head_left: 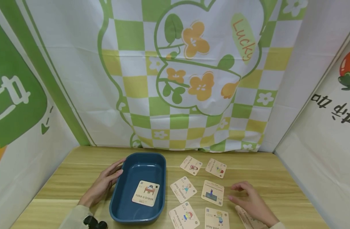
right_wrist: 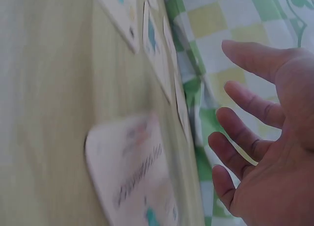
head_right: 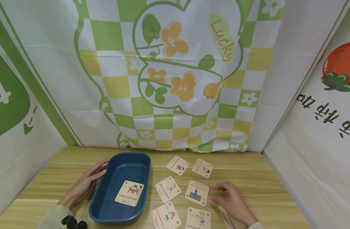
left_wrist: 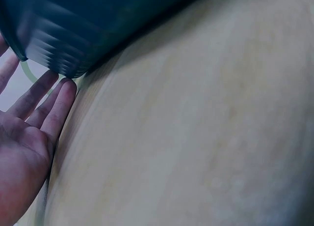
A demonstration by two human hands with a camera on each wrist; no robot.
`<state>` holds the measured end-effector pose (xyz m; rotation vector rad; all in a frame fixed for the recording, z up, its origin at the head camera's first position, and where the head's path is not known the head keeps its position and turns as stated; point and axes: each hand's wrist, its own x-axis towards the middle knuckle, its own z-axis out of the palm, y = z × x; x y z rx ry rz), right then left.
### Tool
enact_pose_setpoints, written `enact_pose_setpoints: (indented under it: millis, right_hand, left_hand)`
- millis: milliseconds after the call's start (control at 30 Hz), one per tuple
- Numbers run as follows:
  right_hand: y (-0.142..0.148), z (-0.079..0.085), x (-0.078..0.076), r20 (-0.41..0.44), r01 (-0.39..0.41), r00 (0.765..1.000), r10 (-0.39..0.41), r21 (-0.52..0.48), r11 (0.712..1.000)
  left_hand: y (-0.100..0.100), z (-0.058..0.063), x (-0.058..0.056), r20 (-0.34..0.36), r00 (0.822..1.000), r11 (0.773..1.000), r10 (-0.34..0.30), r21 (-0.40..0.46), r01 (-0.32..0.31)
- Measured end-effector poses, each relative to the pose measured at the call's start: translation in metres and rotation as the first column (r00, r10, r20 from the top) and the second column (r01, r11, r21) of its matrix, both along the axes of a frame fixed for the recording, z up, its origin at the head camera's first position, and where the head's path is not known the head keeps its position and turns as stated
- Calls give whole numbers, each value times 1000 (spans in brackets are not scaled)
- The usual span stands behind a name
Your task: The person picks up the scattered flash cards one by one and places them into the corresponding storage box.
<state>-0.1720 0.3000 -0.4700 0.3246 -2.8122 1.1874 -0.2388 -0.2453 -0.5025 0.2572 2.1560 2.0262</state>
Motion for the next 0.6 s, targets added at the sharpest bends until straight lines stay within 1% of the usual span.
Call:
enact_pose_setpoints:
  millis: [200, 367, 500, 600]
  right_hand:
    - [22, -2, 2, 55, 1, 998, -1, -6, 1000]
    - [39, -4, 2, 93, 1, 996, -3, 26, 1000]
    - [51, -8, 3, 68, -3, 998, -4, 97, 995]
    - [58, -10, 4, 46, -7, 999, 0, 163, 987]
  left_hand:
    - [0, 0, 0, -5, 1000, 1000, 0, -7, 0]
    - [0, 0, 1, -6, 1000, 1000, -3, 0, 3]
    - [0, 0, 1, -7, 1000, 1000, -5, 2, 5]
    - [1, 0, 1, -8, 1000, 1000, -6, 1, 6]
